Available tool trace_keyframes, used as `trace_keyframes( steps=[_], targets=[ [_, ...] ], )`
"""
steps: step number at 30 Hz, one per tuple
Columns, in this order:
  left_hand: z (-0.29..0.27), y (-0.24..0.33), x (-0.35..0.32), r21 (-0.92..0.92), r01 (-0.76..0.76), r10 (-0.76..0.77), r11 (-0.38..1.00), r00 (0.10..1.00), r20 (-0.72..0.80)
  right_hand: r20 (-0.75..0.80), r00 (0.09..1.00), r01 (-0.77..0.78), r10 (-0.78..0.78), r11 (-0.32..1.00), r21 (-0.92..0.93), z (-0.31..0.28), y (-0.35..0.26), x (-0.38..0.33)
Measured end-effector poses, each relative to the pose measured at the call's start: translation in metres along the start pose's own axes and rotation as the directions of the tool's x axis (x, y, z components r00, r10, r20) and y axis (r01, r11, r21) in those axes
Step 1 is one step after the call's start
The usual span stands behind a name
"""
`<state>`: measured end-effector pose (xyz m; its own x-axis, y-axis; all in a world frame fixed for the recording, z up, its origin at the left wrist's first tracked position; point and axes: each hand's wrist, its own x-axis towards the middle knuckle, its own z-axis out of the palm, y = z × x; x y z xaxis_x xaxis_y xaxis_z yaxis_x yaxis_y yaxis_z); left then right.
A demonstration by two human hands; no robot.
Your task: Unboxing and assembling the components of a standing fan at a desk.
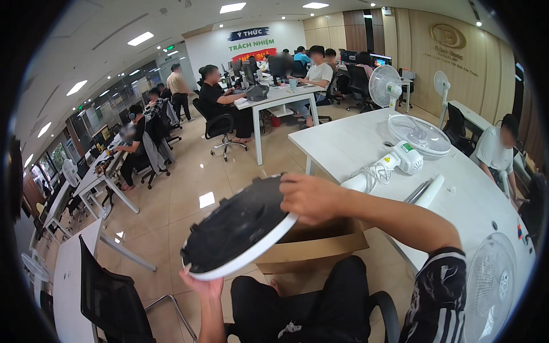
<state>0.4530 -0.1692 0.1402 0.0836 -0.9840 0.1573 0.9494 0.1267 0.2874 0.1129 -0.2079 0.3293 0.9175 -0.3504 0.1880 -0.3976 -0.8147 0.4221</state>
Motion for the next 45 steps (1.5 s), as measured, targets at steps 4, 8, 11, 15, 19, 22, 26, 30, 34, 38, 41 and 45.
trace_keyframes(
  steps=[4,8,11,15,19,22,26,30,34,38,41,45],
  targets=[
    [0.011,-0.054,0.073,0.029,0.032,-0.036,0.999,0.987,0.154,0.015,0.995,-0.101,0.101,0.994,-0.041,0.060,0.065,-0.031],
    [0.012,-0.108,0.135,0.073,0.092,-0.104,0.993,0.977,0.186,0.029,0.980,-0.192,0.196,0.975,-0.116,0.098,0.121,-0.062],
    [0.004,-0.148,0.169,0.027,0.127,-0.128,0.992,0.991,0.050,0.011,0.964,-0.263,0.264,0.963,-0.059,0.110,0.147,-0.081],
    [-0.013,-0.189,0.201,0.050,0.255,-0.259,0.966,0.959,0.114,-0.005,0.942,-0.335,0.335,0.942,-0.008,0.125,0.161,-0.109],
    [-0.022,-0.232,0.224,0.001,0.342,-0.339,0.940,0.929,0.148,-0.062,0.906,-0.419,0.419,0.908,0.020,0.143,0.165,-0.139],
    [-0.017,-0.260,0.239,0.083,0.345,-0.355,0.935,0.916,0.188,-0.087,0.878,-0.469,0.470,0.883,0.028,0.152,0.167,-0.159],
    [-0.009,-0.282,0.250,0.067,0.405,-0.410,0.912,0.896,0.170,-0.104,0.860,-0.501,0.499,0.866,0.015,0.158,0.170,-0.179],
    [-0.001,-0.303,0.257,0.054,0.411,-0.413,0.910,0.884,0.220,-0.054,0.831,-0.555,0.554,0.832,-0.014,0.159,0.177,-0.192],
    [-0.005,-0.321,0.268,0.068,0.430,-0.434,0.901,0.876,0.213,0.023,0.750,-0.660,0.661,0.750,-0.042,0.165,0.181,-0.199],
    [-0.009,-0.352,0.290,0.060,0.531,-0.533,0.845,0.833,0.148,0.139,0.665,-0.740,0.734,0.673,-0.010,0.171,0.184,-0.202],
    [-0.012,-0.380,0.298,0.087,0.521,-0.526,0.849,0.848,0.068,0.144,0.602,-0.797,0.785,0.602,0.050,0.171,0.184,-0.205],
    [-0.017,-0.401,0.301,0.095,0.501,-0.509,0.860,0.849,0.142,-0.021,0.601,-0.785,0.799,0.596,0.172,0.154,0.169,-0.203]
  ],
)
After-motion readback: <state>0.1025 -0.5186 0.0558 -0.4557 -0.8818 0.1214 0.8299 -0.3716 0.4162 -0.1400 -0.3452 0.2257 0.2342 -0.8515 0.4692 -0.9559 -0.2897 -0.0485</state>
